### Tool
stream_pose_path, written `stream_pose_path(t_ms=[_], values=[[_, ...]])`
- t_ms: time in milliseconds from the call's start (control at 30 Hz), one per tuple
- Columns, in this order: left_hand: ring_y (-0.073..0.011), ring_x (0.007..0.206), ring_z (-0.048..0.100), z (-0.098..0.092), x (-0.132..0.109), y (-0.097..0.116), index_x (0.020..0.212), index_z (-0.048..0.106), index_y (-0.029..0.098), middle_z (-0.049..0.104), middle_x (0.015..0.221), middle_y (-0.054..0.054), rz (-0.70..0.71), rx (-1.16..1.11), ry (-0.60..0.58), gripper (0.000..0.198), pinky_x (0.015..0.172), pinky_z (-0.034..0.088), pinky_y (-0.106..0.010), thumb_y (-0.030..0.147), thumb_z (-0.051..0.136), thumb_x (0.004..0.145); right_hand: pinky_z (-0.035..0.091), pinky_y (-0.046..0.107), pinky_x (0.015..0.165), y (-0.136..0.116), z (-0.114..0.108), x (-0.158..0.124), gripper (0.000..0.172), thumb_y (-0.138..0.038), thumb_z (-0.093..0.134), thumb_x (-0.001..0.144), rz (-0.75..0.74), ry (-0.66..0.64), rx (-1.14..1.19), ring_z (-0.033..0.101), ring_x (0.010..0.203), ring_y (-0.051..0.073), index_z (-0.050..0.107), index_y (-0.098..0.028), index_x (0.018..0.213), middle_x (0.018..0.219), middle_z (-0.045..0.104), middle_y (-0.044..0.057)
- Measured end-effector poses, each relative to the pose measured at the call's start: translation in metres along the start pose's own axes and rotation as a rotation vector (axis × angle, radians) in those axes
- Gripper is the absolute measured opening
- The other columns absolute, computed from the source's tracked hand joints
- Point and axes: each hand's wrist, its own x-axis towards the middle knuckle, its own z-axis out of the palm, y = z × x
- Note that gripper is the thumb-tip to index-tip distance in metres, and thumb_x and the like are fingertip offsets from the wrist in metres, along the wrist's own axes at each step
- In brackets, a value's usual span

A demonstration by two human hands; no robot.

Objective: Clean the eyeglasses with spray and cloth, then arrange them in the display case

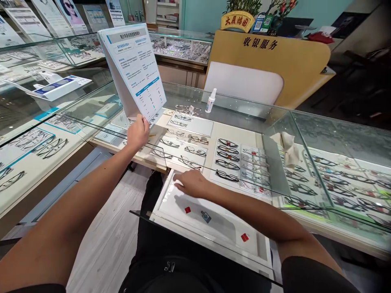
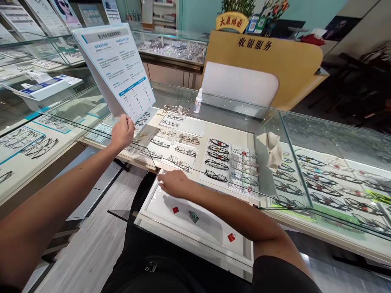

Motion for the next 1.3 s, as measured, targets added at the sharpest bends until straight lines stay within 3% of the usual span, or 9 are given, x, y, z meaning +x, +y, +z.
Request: stream_pose_path(t_ms=[100, 200, 333, 433, 600, 767, 900, 1133, 1300], values=[[-0.0339, 0.096, 0.070, 0.003, 0.003, -0.002, 0.119, 0.063, 0.022, 0.076, 0.095, -0.012, -0.002, -0.031, 0.003, 0.030, 0.090, 0.043, -0.038, 0.045, 0.043, 0.114, 0.045, 0.034, 0.072, -0.023, -0.034, -0.027, 0.039, -0.043, 0.046, 0.116, -0.071, 0.030, -0.021, 0.081, 0.095, 0.028, 0.073, -0.027, 0.138, 0.107, 0.088, 0.009], [-0.0342, 0.099, 0.069, 0.004, 0.004, -0.003, 0.114, 0.065, 0.023, 0.077, 0.095, -0.013, 0.015, -0.010, -0.020, 0.034, 0.090, 0.043, -0.038, 0.046, 0.040, 0.115, 0.048, 0.036, 0.076, -0.019, -0.087, -0.024, 0.037, -0.038, 0.045, 0.116, 0.087, 0.123, -0.072, 0.079, 0.092, 0.029, 0.076, -0.027, 0.132, 0.105, 0.087, 0.011], [-0.0335, 0.098, 0.070, 0.003, 0.004, -0.003, 0.103, 0.067, 0.025, 0.078, 0.094, -0.013, 0.036, 0.015, -0.033, 0.040, 0.086, 0.043, -0.038, 0.046, 0.034, 0.115, 0.052, 0.042, 0.088, 0.033, -0.149, 0.024, 0.034, -0.029, 0.051, 0.113, 0.323, 0.403, -0.136, 0.077, 0.105, 0.036, 0.083, -0.022, 0.121, 0.109, 0.085, 0.015], [-0.0328, 0.094, 0.070, 0.001, 0.003, -0.003, 0.092, 0.065, 0.025, 0.079, 0.092, -0.012, 0.042, 0.012, -0.041, 0.046, 0.080, 0.039, -0.038, 0.047, 0.031, 0.115, 0.054, 0.046, 0.095, 0.084, -0.172, 0.070, 0.031, -0.026, 0.056, 0.111, 0.408, 0.498, -0.123, 0.071, 0.117, 0.038, 0.084, -0.018, 0.120, 0.125, 0.080, 0.017], [-0.0322, 0.088, 0.069, 0.001, 0.003, -0.003, 0.078, 0.060, 0.025, 0.077, 0.085, -0.012, 0.043, -0.015, -0.048, 0.056, 0.074, 0.033, -0.038, 0.056, 0.031, 0.114, 0.050, 0.052, 0.111, 0.137, -0.175, 0.128, 0.024, -0.025, 0.068, 0.105, 0.342, 0.545, -0.157, 0.054, 0.141, 0.043, 0.083, -0.011, 0.119, 0.143, 0.073, 0.021], [-0.0329, 0.088, 0.067, 0.001, 0.001, -0.003, 0.080, 0.066, 0.025, 0.071, 0.077, -0.011, 0.020, -0.063, -0.016, 0.057, 0.076, 0.036, -0.038, 0.060, 0.035, 0.113, 0.045, 0.056, 0.116, 0.153, -0.171, 0.164, 0.026, -0.023, 0.063, 0.106, 0.306, 0.539, -0.160, 0.054, 0.138, 0.041, 0.084, -0.010, 0.113, 0.127, 0.080, 0.020], [-0.0308, 0.081, 0.065, 0.000, -0.001, -0.002, 0.078, 0.064, 0.025, 0.069, 0.075, -0.010, 0.019, -0.054, -0.025, 0.059, 0.073, 0.034, -0.038, 0.059, 0.032, 0.114, 0.044, 0.053, 0.114, 0.155, -0.170, 0.175, 0.026, -0.020, 0.060, 0.103, 0.327, 0.543, -0.157, 0.057, 0.134, 0.040, 0.084, -0.010, 0.107, 0.119, 0.082, 0.021], [-0.0299, 0.080, 0.064, -0.004, -0.003, 0.002, 0.076, 0.060, 0.026, 0.072, 0.079, -0.010, 0.015, -0.017, -0.038, 0.057, 0.070, 0.031, -0.038, 0.057, 0.029, 0.113, 0.040, 0.053, 0.113, 0.127, -0.162, 0.144, 0.026, -0.011, 0.058, 0.099, 0.376, 0.557, -0.172, 0.058, 0.131, 0.040, 0.083, -0.010, 0.103, 0.114, 0.081, 0.020], [-0.0295, 0.079, 0.062, -0.004, -0.002, 0.001, 0.076, 0.057, 0.026, 0.071, 0.080, -0.010, 0.018, -0.030, -0.037, 0.054, 0.071, 0.032, -0.038, 0.056, 0.031, 0.112, 0.043, 0.048, 0.108, 0.070, -0.149, 0.069, 0.028, -0.016, 0.058, 0.102, 0.247, 0.562, -0.056, 0.061, 0.127, 0.037, 0.087, -0.017, 0.100, 0.118, 0.084, 0.013]])
